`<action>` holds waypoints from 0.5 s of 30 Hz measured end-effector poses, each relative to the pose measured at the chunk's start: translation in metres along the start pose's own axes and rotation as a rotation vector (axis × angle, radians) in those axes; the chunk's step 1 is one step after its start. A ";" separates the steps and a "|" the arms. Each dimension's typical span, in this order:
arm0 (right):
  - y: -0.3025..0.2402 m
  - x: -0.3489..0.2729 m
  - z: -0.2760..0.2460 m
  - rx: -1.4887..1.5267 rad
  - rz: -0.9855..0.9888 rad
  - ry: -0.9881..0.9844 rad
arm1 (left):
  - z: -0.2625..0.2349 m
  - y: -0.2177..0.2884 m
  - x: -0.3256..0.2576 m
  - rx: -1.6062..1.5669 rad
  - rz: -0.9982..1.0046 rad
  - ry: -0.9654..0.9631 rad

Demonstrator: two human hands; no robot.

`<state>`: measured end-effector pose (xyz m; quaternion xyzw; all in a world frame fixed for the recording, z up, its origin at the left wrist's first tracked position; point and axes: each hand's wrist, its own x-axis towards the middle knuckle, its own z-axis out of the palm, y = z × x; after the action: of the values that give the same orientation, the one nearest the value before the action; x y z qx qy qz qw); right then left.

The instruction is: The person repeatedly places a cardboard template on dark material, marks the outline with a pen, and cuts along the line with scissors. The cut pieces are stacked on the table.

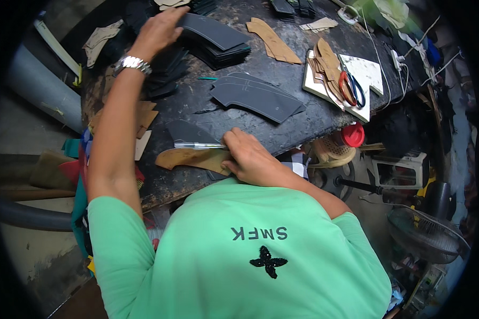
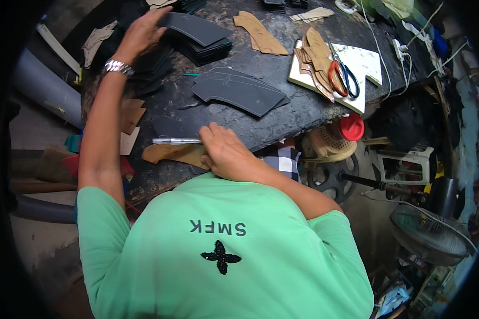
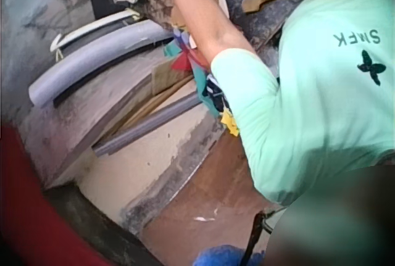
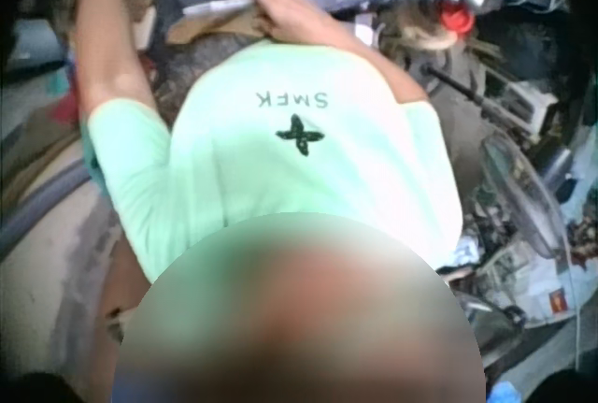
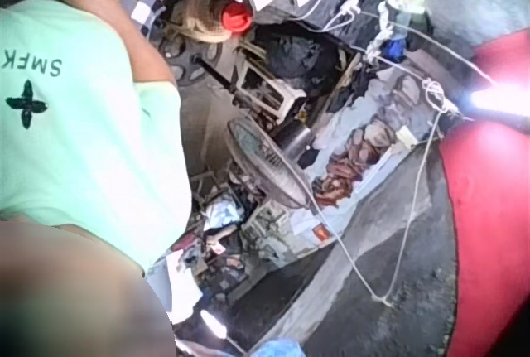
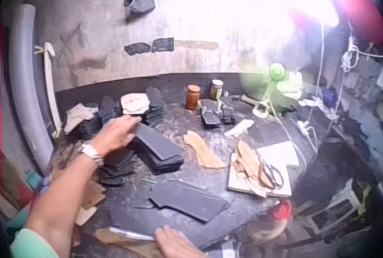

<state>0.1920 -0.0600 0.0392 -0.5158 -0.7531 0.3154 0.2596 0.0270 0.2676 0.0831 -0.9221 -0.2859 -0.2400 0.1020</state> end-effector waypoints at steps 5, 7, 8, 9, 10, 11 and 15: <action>-0.003 0.002 0.004 0.039 0.039 0.005 | -0.064 0.029 -0.055 -0.074 -0.176 0.224; -0.003 0.003 0.002 0.078 0.025 -0.019 | -0.089 0.047 -0.088 -0.177 -0.339 0.280; -0.002 0.003 -0.002 0.124 0.020 -0.022 | -0.099 0.062 -0.109 -0.230 -0.397 0.320; -0.001 0.002 -0.009 0.173 0.025 -0.030 | -0.111 0.074 -0.128 -0.261 -0.413 0.318; 0.001 0.001 -0.018 0.237 -0.014 -0.027 | -0.121 0.085 -0.146 -0.184 -0.415 0.299; 0.006 0.002 -0.029 0.192 -0.041 0.063 | -0.129 0.097 -0.163 -0.199 -0.439 0.290; 0.044 0.003 -0.087 0.401 0.289 0.290 | -0.126 0.139 -0.214 -0.440 -0.549 0.128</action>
<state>0.2809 -0.0274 0.0645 -0.5961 -0.5493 0.4146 0.4137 -0.0955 0.0105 0.0777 -0.7941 -0.4573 -0.3714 -0.1498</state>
